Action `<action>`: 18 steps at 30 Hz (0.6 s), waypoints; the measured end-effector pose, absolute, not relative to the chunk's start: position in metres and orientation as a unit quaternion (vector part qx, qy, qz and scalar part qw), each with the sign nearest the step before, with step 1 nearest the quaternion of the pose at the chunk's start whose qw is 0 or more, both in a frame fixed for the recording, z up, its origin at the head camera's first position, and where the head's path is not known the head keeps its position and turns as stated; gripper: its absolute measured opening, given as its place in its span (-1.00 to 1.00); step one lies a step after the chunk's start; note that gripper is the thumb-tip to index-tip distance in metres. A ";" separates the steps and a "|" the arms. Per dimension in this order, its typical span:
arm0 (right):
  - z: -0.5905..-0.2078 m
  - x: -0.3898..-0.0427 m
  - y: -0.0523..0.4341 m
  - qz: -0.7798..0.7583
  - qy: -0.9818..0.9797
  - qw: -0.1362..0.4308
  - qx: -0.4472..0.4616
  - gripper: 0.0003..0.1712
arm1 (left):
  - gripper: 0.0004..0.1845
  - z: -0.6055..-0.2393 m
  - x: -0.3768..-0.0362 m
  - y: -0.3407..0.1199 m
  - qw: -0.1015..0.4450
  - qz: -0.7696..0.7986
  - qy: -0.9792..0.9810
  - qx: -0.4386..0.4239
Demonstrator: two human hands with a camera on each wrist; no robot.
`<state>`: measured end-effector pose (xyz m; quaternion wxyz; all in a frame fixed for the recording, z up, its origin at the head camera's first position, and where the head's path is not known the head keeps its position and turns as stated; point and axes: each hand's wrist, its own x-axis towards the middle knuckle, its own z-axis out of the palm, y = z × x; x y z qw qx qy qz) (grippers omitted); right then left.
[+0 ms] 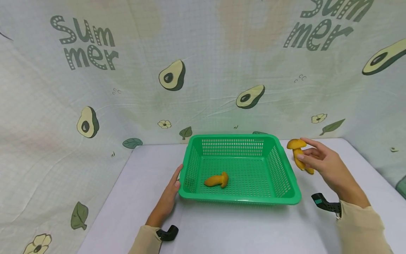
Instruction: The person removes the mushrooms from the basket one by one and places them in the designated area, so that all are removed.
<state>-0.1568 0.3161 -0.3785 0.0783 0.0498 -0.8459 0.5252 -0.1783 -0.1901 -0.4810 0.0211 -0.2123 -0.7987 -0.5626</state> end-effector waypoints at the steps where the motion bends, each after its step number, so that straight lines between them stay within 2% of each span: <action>1: -0.380 -0.156 0.318 0.524 -0.847 0.077 0.045 -0.25 | -0.41 -0.481 -0.178 -0.190 0.021 -0.563 -0.798 -0.213; 8: -0.391 -0.153 0.329 0.522 -0.849 0.072 0.038 -0.32 | -0.41 -0.482 -0.178 -0.190 0.017 -0.566 -0.797 -0.212; 15: -0.400 -0.152 0.338 0.507 -0.860 0.060 0.016 -0.26 | -0.41 -0.480 -0.178 -0.190 0.020 -0.563 -0.798 -0.214; 18: -0.404 -0.154 0.343 0.513 -0.857 0.054 0.009 -0.31 | -0.41 -0.481 -0.178 -0.190 0.019 -0.565 -0.797 -0.212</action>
